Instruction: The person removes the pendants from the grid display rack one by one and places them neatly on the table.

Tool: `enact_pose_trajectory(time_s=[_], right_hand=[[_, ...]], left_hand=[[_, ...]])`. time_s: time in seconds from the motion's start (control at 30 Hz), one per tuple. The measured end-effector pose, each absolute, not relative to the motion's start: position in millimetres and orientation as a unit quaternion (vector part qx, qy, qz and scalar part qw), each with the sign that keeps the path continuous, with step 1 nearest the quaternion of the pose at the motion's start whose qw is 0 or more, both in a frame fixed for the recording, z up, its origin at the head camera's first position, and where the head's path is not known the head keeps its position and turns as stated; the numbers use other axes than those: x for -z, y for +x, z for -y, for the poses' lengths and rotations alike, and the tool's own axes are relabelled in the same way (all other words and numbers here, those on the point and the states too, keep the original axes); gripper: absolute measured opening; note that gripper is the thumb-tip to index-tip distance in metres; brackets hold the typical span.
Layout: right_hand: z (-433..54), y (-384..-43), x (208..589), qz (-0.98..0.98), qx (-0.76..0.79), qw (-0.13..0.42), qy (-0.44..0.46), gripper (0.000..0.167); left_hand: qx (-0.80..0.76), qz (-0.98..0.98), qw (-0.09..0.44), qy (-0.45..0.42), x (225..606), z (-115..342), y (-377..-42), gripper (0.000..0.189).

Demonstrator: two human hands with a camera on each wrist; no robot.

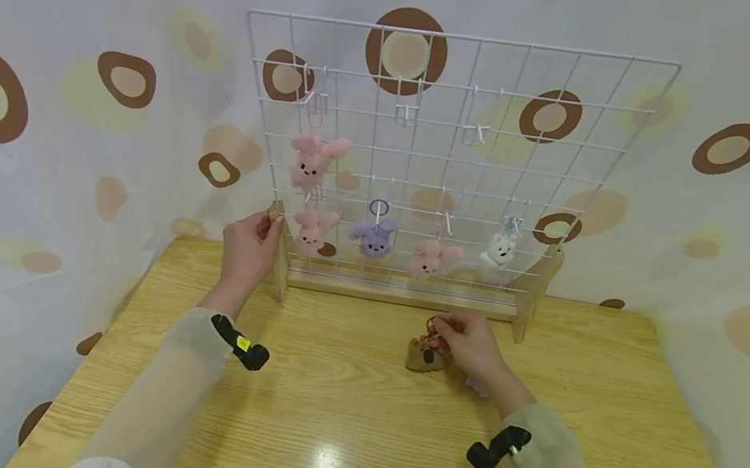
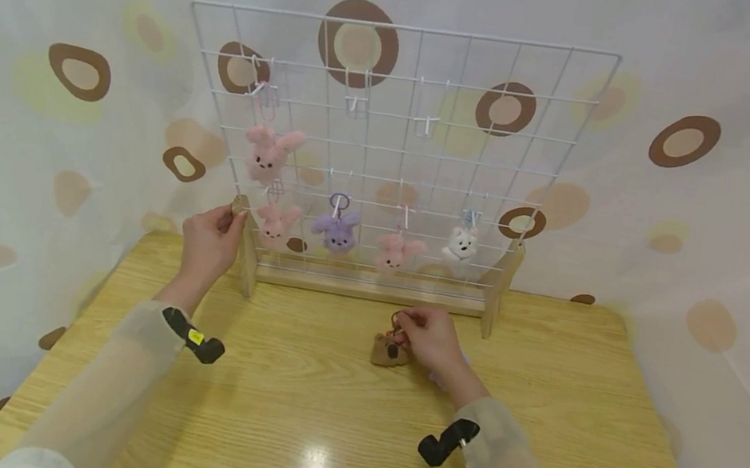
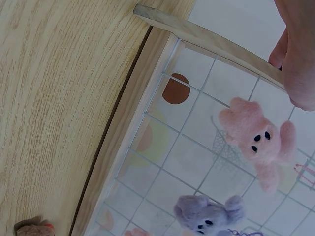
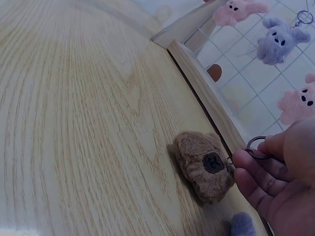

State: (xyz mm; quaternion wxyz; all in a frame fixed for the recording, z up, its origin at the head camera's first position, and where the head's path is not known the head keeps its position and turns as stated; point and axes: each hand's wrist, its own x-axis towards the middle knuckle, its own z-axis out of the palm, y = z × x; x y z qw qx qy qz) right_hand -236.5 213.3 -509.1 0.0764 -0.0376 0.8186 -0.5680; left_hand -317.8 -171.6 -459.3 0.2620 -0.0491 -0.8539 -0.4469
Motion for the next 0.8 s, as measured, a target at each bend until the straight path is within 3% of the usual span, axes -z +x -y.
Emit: enact_pose_trajectory(time_s=[0.8], right_hand=[[-212.4,-251.6,519.1,-0.848,0.524,0.054,-0.059,0.022]], left_hand=[[0.446,0.854,0.265,-0.048,459.1,171.0,-317.8,0.026]])
